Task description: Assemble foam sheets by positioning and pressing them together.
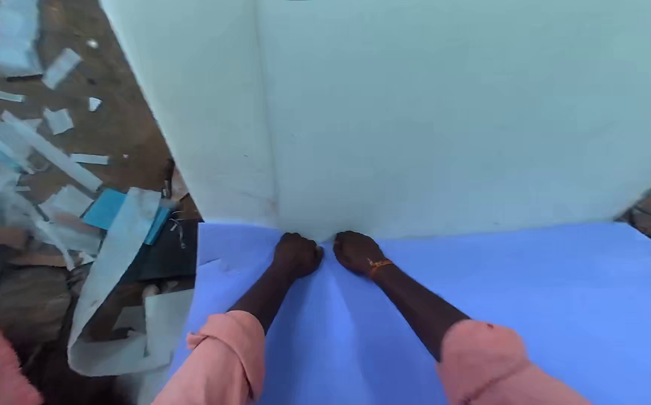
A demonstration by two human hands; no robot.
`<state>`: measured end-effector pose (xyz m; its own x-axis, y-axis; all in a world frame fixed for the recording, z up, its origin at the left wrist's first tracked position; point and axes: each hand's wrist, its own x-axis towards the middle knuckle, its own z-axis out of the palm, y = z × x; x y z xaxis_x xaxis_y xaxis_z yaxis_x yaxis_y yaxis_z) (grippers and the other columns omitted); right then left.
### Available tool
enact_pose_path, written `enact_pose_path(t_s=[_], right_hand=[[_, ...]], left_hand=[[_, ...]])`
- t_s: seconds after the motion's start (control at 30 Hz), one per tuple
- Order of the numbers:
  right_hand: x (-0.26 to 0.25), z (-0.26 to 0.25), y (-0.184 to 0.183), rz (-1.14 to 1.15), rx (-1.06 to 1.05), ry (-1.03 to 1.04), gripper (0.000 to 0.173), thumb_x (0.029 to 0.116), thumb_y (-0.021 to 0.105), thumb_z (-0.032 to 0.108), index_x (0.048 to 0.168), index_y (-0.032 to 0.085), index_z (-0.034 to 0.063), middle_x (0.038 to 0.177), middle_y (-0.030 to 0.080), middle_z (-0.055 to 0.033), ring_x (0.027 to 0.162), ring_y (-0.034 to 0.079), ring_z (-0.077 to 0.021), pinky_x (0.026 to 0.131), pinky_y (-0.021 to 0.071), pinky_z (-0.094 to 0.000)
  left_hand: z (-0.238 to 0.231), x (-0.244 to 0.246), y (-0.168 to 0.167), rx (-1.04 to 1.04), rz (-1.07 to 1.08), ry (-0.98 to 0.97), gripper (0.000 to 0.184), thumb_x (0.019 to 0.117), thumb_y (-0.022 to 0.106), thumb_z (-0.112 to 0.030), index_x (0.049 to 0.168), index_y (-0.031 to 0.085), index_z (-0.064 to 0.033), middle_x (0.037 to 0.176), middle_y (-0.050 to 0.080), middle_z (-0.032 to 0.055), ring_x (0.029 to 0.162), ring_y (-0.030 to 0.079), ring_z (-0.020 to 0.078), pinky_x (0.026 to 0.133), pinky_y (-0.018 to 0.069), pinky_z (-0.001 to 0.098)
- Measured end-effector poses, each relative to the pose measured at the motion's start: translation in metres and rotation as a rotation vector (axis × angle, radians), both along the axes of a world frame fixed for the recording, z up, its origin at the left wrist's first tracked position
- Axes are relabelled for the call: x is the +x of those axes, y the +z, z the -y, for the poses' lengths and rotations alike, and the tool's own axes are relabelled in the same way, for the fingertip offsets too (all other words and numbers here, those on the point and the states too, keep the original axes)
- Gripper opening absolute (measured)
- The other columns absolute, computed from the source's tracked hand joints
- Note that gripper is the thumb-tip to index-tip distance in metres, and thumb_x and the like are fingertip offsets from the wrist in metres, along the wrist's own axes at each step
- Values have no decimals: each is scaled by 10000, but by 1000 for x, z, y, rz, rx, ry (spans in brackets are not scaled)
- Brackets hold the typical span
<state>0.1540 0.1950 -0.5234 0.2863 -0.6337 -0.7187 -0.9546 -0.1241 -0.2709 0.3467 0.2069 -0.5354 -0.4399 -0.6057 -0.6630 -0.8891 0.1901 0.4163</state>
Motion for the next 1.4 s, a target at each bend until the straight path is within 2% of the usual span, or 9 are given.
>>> enact_pose_path(t_s=[0.07,0.17,0.27,0.53,0.77,0.9,1.0,1.2,1.4], right_hand=[[13,-2,14,-19,-22,51,369,1033,503,353,1182,678,64,1152,686,-177,1072,675,-376,817,559,-592],[51,-22,11,248,-225,20,429,1047,510,289,1412,579,74,1394,601,-160,1264,592,-349,1013,518,-529],[101,-28,-14,508,-345,-175,439,1002,581,215,1413,583,58,1398,590,-178,1299,560,-354,1075,481,-506],[116,-12,-17,344,-185,-19,347,989,546,219,1302,674,145,1288,669,-104,1200,628,-309,955,547,-501],[136,22,-42,101,272,217,449,1023,452,432,1047,735,85,1109,716,-186,1089,667,-410,825,506,-676],[125,8,-28,161,163,75,379,1042,455,384,1192,737,179,1114,737,-131,1075,687,-355,868,529,-629],[124,-23,-11,189,-221,-106,325,1049,479,369,1147,744,209,1130,742,-46,995,720,-274,801,580,-534],[153,-20,-28,581,-246,-50,445,1044,551,327,1447,574,140,1428,597,-95,1315,576,-248,1098,486,-442],[177,-14,-35,544,-128,115,373,1045,490,229,1378,649,178,1332,649,-104,1220,624,-284,1006,529,-485]], left_hand=[[-1,28,5,-146,-203,-10,446,1080,434,-440,1325,687,-167,1281,701,74,1280,606,268,1164,400,510],[2,86,16,-459,-144,60,401,1048,497,-392,1342,661,-175,1407,623,52,1373,525,262,1237,274,543],[-3,127,13,-535,16,181,500,1004,480,-604,1325,658,-265,1351,636,48,1294,558,305,1137,373,582],[-11,126,8,-336,18,152,354,1019,532,-450,1239,705,-233,1231,706,24,1195,626,269,1080,452,509],[-2,97,6,24,253,109,496,977,498,-505,985,765,-87,1076,729,181,1143,646,402,1008,466,620],[11,123,7,139,140,-25,486,1077,356,-464,1207,737,-193,1194,725,118,1258,591,365,1094,411,598],[17,150,8,45,-34,30,423,1073,452,-440,1389,658,-250,1261,712,102,1242,629,316,1074,467,571],[-6,193,14,-404,66,177,363,994,580,-445,1265,698,-234,1366,633,31,1341,526,302,1079,457,556],[-29,198,-2,-241,9,285,325,1034,543,-373,1233,711,-178,1285,677,48,1238,614,271,1019,526,510]])
